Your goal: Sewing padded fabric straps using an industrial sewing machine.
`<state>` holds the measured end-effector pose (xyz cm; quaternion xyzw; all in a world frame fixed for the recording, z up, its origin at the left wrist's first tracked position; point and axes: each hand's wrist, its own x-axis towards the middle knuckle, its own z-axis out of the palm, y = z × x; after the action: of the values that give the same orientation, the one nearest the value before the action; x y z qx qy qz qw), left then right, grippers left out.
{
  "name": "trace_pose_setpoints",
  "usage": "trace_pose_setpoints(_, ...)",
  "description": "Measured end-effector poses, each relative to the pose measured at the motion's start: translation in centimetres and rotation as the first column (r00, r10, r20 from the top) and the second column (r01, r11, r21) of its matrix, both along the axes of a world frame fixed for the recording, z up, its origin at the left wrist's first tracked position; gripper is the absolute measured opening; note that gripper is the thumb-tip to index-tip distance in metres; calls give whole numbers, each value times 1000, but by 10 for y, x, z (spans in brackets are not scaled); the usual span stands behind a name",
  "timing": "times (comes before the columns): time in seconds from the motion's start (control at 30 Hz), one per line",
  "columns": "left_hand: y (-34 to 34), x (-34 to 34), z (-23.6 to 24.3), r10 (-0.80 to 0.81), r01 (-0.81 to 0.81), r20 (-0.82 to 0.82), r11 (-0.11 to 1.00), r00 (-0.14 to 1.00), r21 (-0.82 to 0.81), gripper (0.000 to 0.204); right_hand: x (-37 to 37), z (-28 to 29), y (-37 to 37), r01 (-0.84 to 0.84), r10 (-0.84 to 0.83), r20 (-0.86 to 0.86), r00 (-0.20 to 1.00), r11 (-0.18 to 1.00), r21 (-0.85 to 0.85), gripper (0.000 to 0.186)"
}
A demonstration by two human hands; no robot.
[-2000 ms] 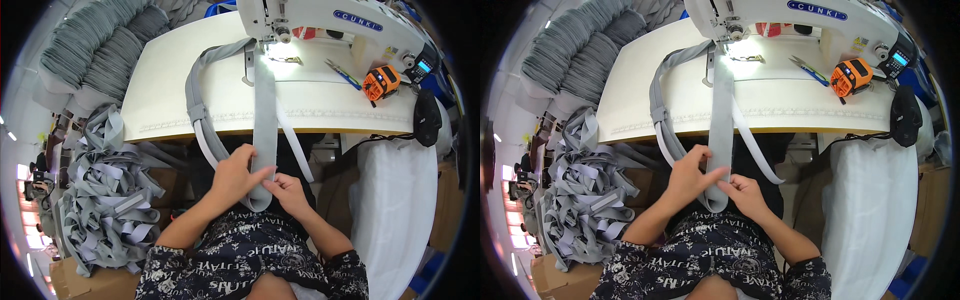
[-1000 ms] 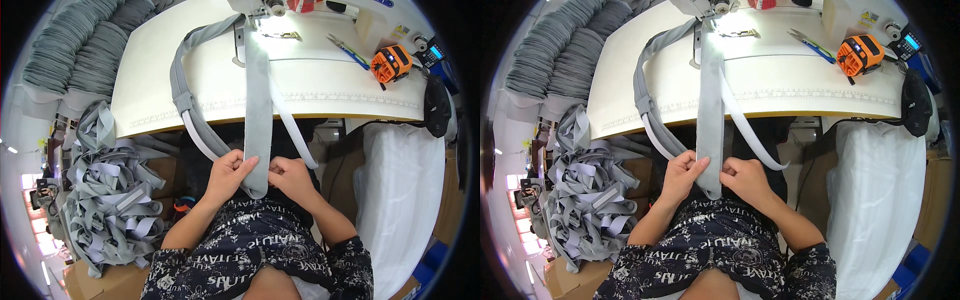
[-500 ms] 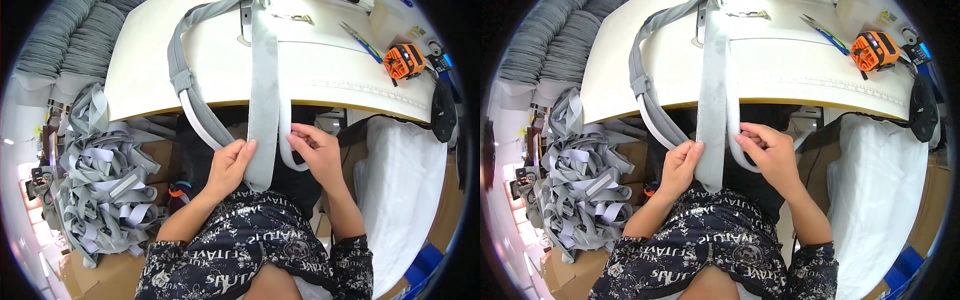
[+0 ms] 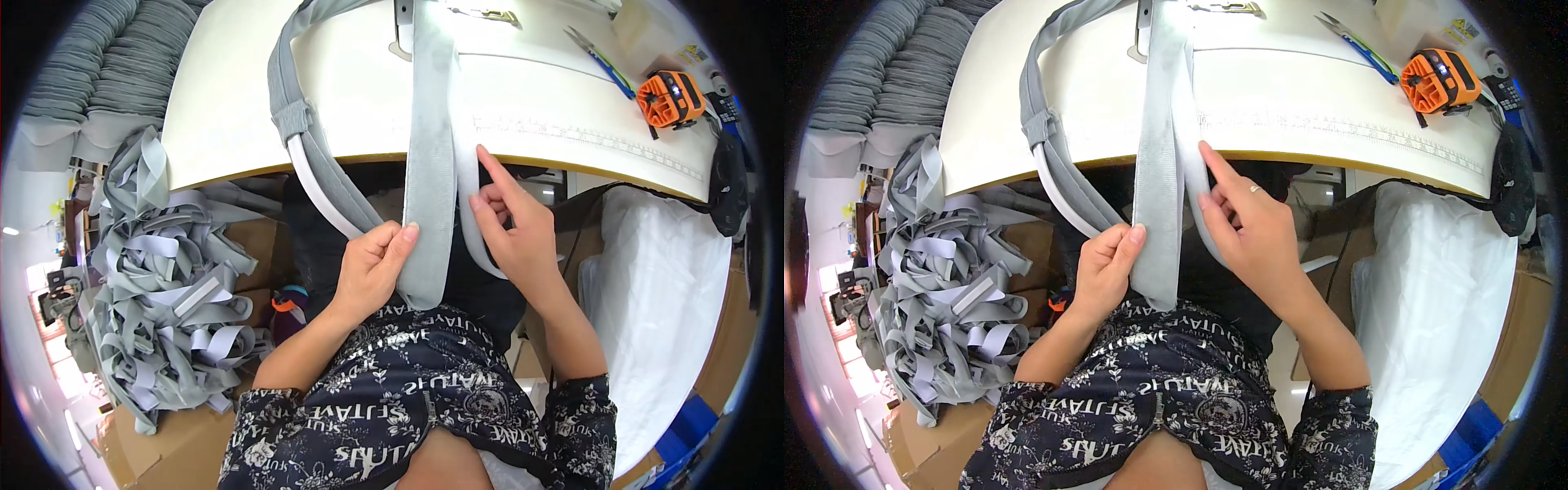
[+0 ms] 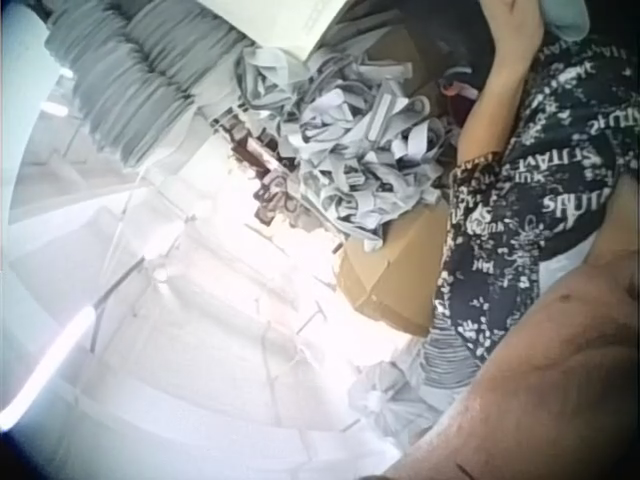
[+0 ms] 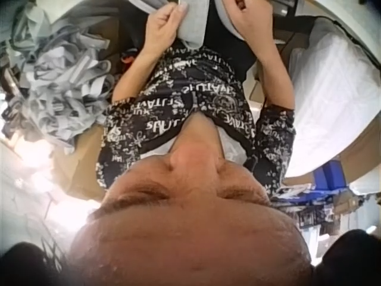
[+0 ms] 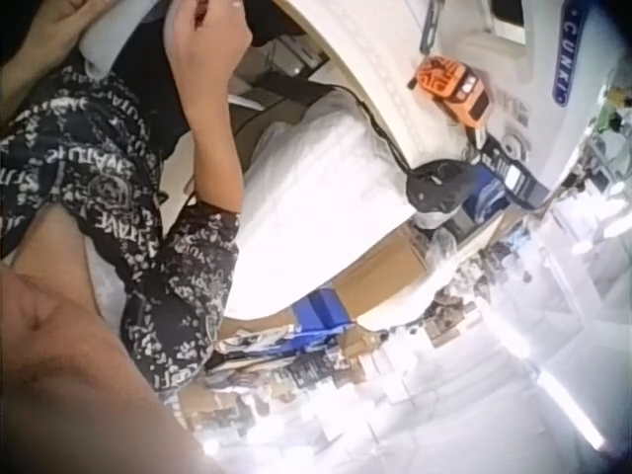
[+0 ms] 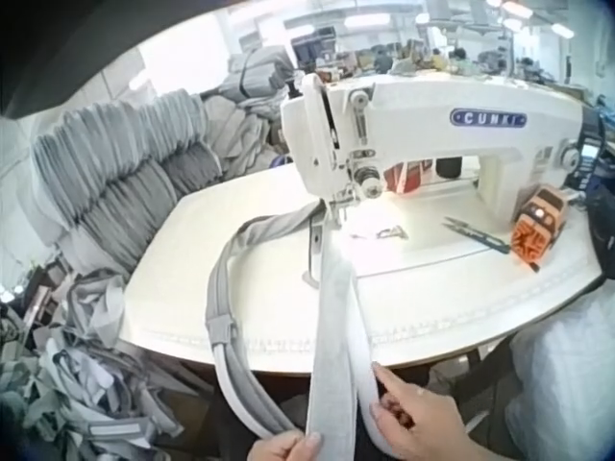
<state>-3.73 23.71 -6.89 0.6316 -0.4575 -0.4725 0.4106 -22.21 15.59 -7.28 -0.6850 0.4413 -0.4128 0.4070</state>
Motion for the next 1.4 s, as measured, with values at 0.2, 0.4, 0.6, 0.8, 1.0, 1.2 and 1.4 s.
trace_pose_setpoints(0.2, 0, -1, 1, -1, 1, 6, 1000, 1000, 12, 39, -3, 0, -10, -84, 30, -225, 974, 968, -237, 42)
trace_pose_setpoints(0.4, 1, -1, 4, 3, -4, -45, 1000, 999, -16, 38, -5, 17, -25, -349, 179, 363, 914, 803, 484, 40)
trace_pose_setpoints(0.6, 1, 0, 3, 13, -13, -57, 1000, 998, 1, 38, 7, 18, -9, -187, 199, -78, 977, 973, 137, 47)
trace_pose_setpoints(0.8, 0, 3, 3, 7, -7, -60, 1000, 998, 3, 38, -1, 14, -5, -374, 229, 366, 902, 839, 395, 57)
trace_pose_setpoints(1.0, 4, 1, -4, -6, 7, 3, 1000, 1000, -13, 36, -3, 29, 4, -208, 232, -105, 967, 957, 203, 50)
trace_pose_setpoints(1.2, 3, 0, -4, -21, 23, 41, 997, 999, -67, 34, 0, 8, 2, -217, 178, -331, 927, 973, -83, 46)
trace_pose_setpoints(1.4, 6, -2, -10, -8, 9, 16, 998, 1000, -60, 31, 2, 23, -2, -405, 161, 430, 889, 713, 572, 47)
